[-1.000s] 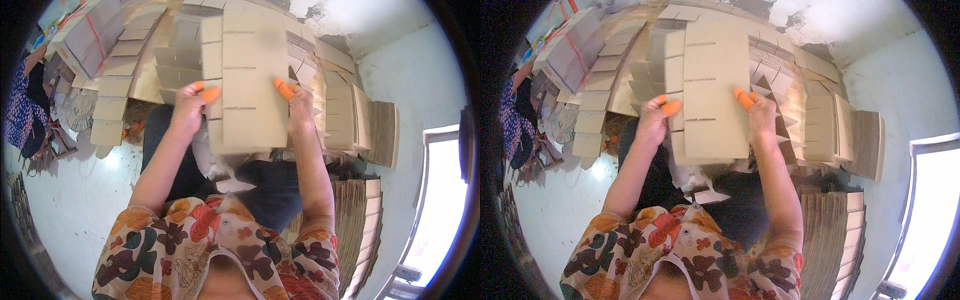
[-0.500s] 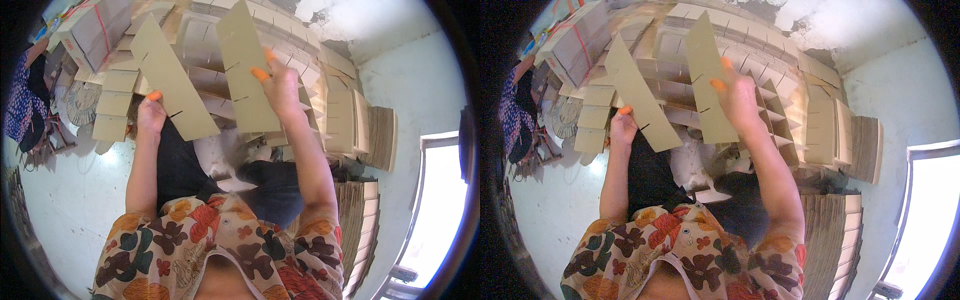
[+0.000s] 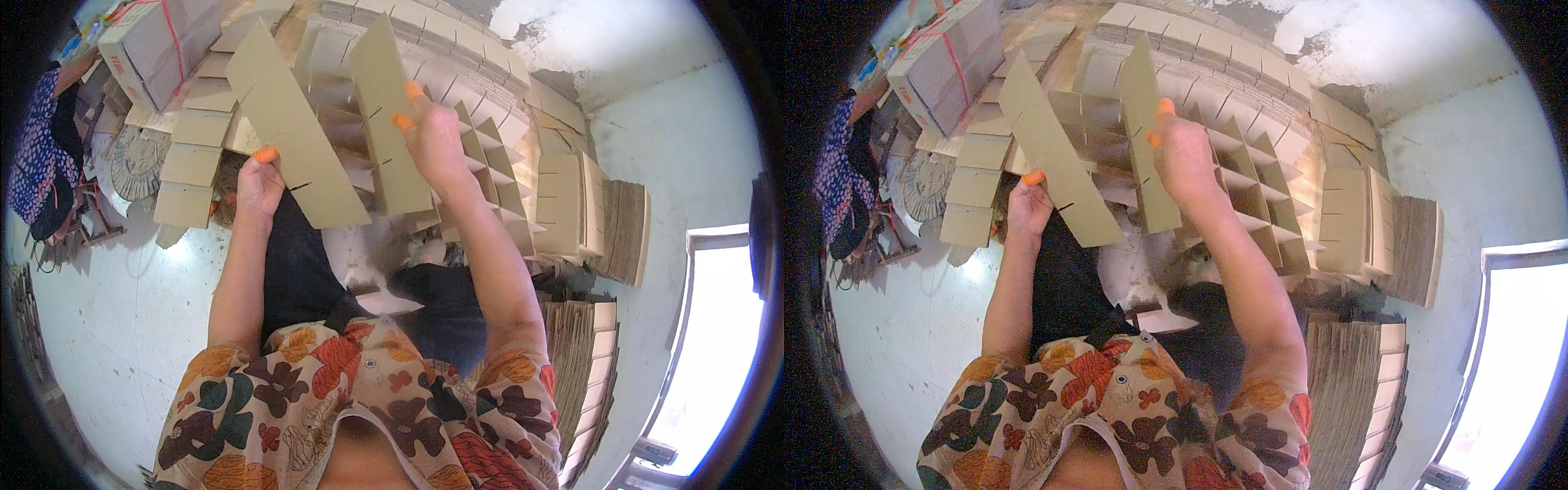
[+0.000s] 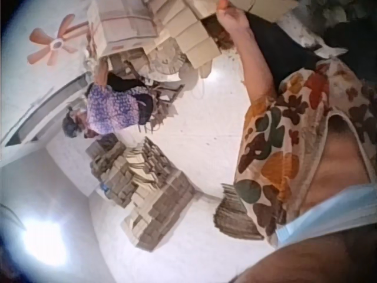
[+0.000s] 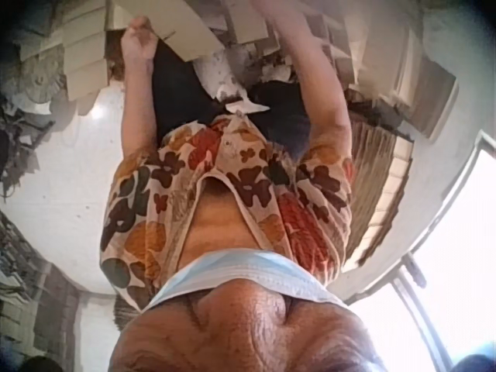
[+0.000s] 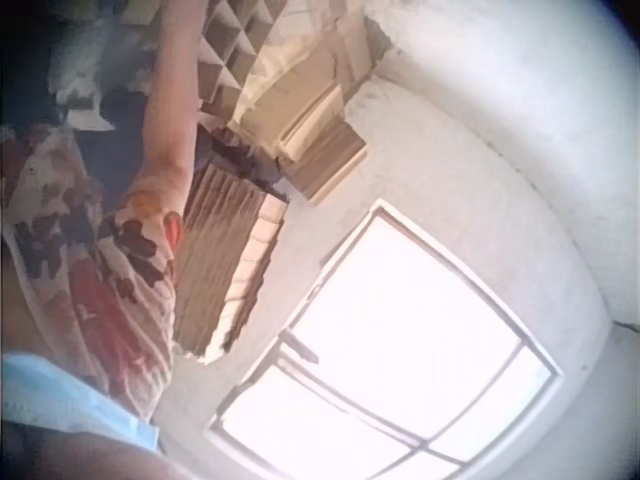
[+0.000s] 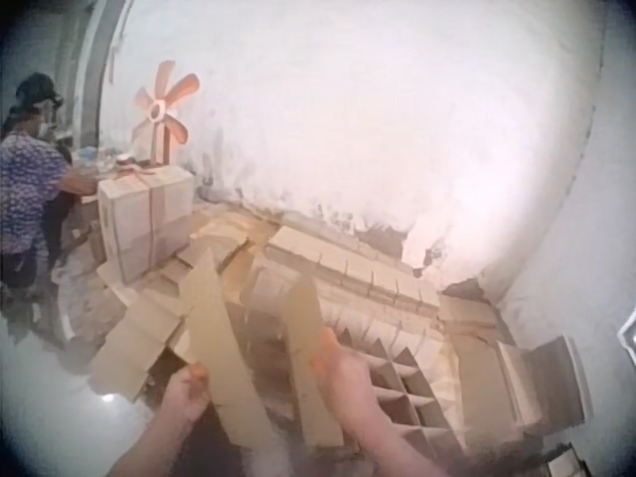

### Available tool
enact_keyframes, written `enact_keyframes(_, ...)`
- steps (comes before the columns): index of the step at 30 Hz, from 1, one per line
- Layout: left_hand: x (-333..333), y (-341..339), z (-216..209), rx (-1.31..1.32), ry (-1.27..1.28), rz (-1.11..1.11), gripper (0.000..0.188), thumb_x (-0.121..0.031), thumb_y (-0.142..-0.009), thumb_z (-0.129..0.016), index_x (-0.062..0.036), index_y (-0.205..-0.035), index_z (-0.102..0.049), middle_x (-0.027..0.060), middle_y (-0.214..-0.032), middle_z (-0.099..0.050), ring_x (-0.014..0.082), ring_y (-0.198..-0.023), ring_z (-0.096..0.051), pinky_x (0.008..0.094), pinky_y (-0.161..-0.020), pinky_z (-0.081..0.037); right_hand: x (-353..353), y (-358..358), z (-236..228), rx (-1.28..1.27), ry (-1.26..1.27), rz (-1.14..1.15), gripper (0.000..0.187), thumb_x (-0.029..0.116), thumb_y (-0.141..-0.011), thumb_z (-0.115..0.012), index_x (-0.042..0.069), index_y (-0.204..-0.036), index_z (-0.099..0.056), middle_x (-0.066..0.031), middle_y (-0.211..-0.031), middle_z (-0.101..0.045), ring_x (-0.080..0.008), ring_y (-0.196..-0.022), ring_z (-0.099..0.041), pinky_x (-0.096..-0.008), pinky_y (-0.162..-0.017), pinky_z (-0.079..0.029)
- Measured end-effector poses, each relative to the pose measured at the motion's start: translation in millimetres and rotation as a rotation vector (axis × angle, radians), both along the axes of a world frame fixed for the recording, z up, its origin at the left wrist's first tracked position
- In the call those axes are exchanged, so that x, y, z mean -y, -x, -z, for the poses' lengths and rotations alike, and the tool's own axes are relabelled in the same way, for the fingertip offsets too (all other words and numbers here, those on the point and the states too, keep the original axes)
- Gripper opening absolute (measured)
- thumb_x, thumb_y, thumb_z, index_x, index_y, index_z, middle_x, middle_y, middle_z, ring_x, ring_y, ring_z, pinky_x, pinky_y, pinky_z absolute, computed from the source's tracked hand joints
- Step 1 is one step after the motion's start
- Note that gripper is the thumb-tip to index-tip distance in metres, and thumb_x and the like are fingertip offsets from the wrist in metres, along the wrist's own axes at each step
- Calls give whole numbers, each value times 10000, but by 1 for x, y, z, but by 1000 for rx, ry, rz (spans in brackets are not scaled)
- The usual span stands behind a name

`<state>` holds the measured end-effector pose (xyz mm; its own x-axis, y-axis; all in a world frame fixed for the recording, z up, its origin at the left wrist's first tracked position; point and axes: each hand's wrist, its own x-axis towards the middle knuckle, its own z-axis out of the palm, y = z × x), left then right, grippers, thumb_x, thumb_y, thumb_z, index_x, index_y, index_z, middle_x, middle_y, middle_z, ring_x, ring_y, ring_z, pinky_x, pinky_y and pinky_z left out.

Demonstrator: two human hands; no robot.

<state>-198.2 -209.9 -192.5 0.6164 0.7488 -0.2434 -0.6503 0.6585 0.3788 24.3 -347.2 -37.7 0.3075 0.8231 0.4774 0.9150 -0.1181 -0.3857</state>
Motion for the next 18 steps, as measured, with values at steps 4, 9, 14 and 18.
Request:
enact_keyframes(4,1,0,-1,-21,-30,-8,335,-49,-815,-549,17,-1143,-540,104,-1163,-609,229,-1104,-569,382,-995,-435,3,7,-5,-24,36,14,426,45,-760,-704,-69,-1147,-566,-286,-732,-554,-442,-674,-571,-414,-575,-461)
enact_keyframes(9,3,-3,-6,-17,-70,36,348,-55,-814,-546,25,-1152,-534,104,-1174,-602,229,-1107,-567,374,-994,-437,-4,-1,17,-121,75,-47,396,55,-767,-696,-65,-1125,-575,-298,-777,-553,-454,-737,-565,-422,-601,-459)
enact_keyframes(14,6,-5,-9,-13,-64,26,359,-37,-811,-556,28,-1163,-534,107,-1176,-600,226,-1112,-563,368,-995,-435,-19,0,45,-99,226,-50,214,69,-826,-634,-40,-1006,-594,-269,-833,-602,-430,-780,-599,-450,-657,-476)
enact_keyframes(18,5,-7,-7,-31,-48,10,360,-14,-802,-571,27,-1159,-541,105,-1174,-599,218,-1111,-562,356,-997,-434,-24,7,66,-24,415,0,156,130,-886,-573,-11,-949,-599,-237,-842,-637,-398,-757,-619,-446,-655,-487)
